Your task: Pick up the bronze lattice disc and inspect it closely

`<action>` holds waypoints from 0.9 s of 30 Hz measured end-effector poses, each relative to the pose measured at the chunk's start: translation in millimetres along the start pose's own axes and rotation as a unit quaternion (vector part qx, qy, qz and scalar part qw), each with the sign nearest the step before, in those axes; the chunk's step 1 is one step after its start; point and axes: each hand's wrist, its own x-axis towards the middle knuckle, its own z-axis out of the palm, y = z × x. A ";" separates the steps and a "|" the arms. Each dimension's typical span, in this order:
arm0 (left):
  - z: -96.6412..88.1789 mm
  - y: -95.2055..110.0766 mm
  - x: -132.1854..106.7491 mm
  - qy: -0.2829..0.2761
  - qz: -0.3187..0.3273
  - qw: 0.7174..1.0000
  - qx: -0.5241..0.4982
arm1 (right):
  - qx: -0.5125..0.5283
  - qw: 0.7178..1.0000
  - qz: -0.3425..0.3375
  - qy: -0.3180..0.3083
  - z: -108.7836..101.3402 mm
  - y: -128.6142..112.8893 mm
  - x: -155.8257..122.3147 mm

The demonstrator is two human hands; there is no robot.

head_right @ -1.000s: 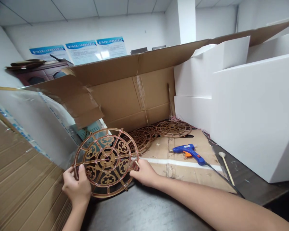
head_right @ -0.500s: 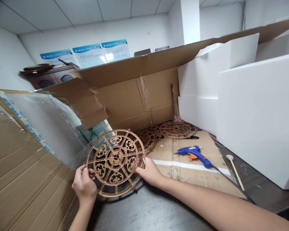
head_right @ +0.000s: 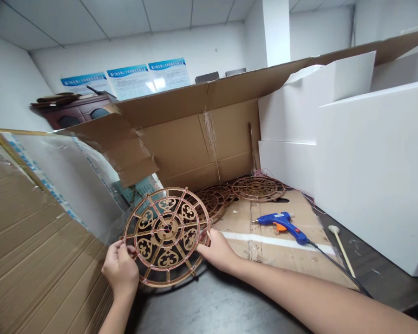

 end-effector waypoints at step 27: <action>3.7 -1.3 7.1 -0.045 -0.240 0.944 -0.222 | -0.001 0.999 -0.036 -0.033 5.9 -3.7 -7.2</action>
